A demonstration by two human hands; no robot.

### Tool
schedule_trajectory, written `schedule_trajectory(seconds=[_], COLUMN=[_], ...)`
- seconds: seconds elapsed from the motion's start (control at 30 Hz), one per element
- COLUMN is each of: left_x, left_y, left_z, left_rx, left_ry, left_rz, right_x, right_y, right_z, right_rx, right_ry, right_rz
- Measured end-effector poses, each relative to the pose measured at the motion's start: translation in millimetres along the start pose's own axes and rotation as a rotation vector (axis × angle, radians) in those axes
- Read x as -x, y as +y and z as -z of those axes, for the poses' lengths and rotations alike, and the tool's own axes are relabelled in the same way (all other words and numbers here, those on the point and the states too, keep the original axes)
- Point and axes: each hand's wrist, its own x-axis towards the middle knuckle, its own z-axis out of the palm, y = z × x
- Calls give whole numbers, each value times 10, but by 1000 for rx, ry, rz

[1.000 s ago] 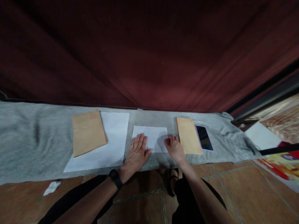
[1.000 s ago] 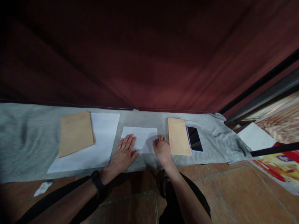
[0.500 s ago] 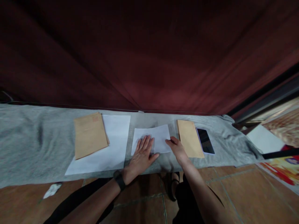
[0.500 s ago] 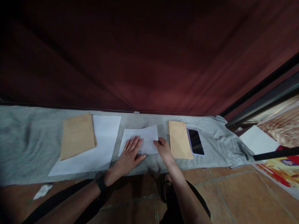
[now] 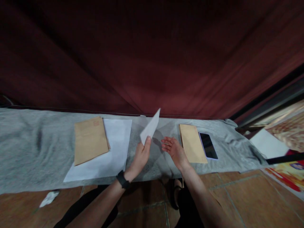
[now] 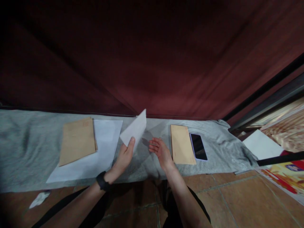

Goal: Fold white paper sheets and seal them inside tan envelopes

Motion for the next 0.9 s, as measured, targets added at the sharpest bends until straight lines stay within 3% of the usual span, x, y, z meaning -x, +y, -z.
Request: schedule_trajectory(seconds=[0.1,0.17,0.27,0.37,0.53,0.73,0.9], left_x=[-20,17,96,116,-5,-17,38], left_y=[52,71,90,76,-177,-562,-494], left_z=[21,-16,-82,-45,264,436,430], left_rx=[454,709,956,1015,828,253,-379], left_ry=[122,162,152,175,256,0,-107], left_rz=[301,412,499,507,543,374,288], right_x=[9,17,-4,-67,-192,-359,-360], right_y=[155,249,321,305,259,354,375], right_z=[-67,-120,-138,-51,167,265,261], right_rx=[53,8,-112,-69,194,623,805], right_ry=[9,13,90,174,114,152,223], right_rz=[-44,-75,-103,-50,5,135,175])
